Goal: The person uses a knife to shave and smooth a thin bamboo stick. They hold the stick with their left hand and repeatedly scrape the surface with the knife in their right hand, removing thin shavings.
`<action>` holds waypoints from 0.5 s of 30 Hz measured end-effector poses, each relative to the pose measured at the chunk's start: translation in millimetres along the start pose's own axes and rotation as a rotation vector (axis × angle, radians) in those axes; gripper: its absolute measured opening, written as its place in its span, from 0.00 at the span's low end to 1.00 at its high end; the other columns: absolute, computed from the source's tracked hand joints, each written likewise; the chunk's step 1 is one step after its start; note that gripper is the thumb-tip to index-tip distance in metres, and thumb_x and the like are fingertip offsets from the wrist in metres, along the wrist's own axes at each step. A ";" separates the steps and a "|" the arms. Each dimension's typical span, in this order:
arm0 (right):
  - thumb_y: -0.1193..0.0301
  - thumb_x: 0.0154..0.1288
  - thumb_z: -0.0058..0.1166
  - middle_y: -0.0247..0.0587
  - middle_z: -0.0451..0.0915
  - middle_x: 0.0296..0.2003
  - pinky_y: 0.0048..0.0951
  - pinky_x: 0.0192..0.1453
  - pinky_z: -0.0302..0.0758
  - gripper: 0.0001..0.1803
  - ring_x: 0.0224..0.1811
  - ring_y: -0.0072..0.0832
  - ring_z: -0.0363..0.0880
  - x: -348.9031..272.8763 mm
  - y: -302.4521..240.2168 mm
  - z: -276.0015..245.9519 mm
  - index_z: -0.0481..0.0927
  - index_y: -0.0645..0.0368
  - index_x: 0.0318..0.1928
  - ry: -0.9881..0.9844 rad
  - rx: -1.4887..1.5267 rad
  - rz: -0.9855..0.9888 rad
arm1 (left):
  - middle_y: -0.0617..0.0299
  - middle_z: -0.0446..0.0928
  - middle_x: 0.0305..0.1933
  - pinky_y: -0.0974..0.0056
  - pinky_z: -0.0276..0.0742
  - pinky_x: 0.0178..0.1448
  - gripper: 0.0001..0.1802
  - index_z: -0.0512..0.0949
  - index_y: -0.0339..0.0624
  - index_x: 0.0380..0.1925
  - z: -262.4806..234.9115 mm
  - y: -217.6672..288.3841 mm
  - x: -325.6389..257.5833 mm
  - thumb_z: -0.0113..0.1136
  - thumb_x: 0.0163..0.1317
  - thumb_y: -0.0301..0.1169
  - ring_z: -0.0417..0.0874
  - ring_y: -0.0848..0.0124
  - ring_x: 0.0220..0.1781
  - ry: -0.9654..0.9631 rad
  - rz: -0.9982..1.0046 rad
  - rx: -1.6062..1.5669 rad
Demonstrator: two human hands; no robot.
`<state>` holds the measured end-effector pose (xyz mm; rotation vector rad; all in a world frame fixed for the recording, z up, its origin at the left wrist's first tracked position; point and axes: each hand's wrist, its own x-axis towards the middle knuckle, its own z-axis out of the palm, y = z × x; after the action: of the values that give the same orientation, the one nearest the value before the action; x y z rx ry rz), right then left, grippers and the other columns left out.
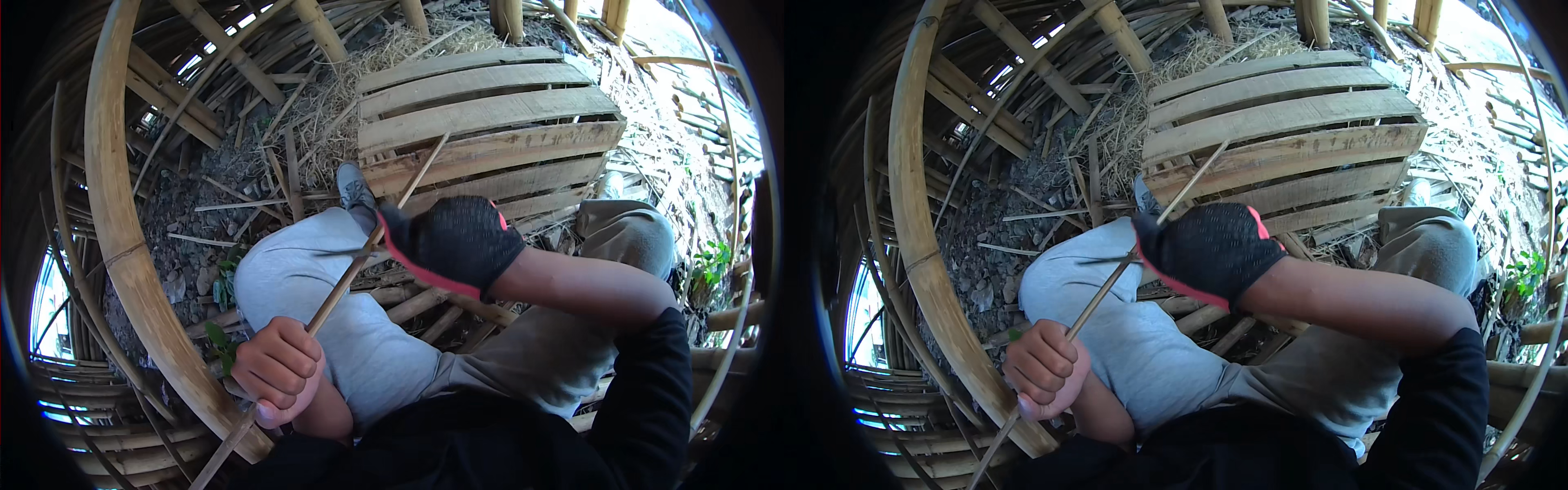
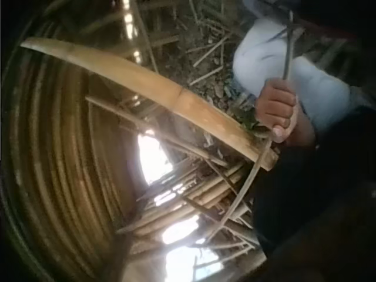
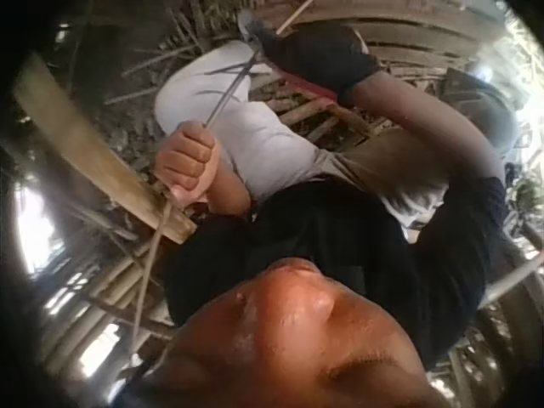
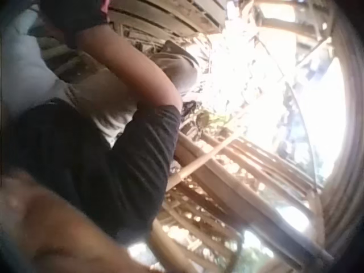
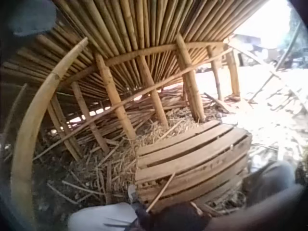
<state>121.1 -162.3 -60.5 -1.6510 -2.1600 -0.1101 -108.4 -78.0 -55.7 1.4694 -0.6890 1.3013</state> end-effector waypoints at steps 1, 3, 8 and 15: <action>0.60 0.68 0.52 0.47 0.77 0.16 0.41 0.20 0.75 0.32 0.15 0.41 0.78 2.6 -23.0 -10.7 0.68 0.65 0.68 -0.058 -0.065 0.073 | 0.75 0.48 0.04 0.74 0.45 0.16 0.31 0.52 0.52 0.02 2.6 0.3 3.9 0.47 0.67 0.31 0.47 0.82 0.05 -0.024 0.013 0.002; 0.60 0.71 0.51 0.45 0.77 0.16 0.40 0.20 0.75 0.30 0.16 0.40 0.79 -2.1 -21.3 14.7 0.68 0.65 0.67 0.130 -0.003 0.111 | 0.75 0.48 0.04 0.74 0.45 0.16 0.32 0.53 0.52 0.02 13.8 -0.3 4.0 0.47 0.67 0.31 0.46 0.82 0.05 -0.056 0.033 -0.011; 0.60 0.75 0.47 0.45 0.79 0.18 0.42 0.21 0.75 0.23 0.17 0.41 0.80 4.0 -1.8 -10.7 0.75 0.61 0.62 -0.022 -0.027 0.070 | 0.75 0.48 0.04 0.74 0.45 0.16 0.32 0.53 0.52 0.02 5.3 -1.4 -0.3 0.48 0.68 0.31 0.47 0.82 0.05 -0.038 0.017 0.020; 0.58 0.76 0.43 0.47 0.77 0.15 0.46 0.20 0.74 0.18 0.16 0.44 0.79 6.0 20.8 11.7 0.82 0.55 0.51 0.098 0.065 0.268 | 0.75 0.48 0.04 0.74 0.45 0.16 0.33 0.53 0.52 0.02 9.6 -2.7 -1.6 0.48 0.69 0.31 0.47 0.82 0.05 -0.036 0.012 0.020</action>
<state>136.1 -147.2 -72.8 -1.8389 -1.8331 -0.0411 -102.9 -86.3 -57.1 1.5103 -0.7112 1.2974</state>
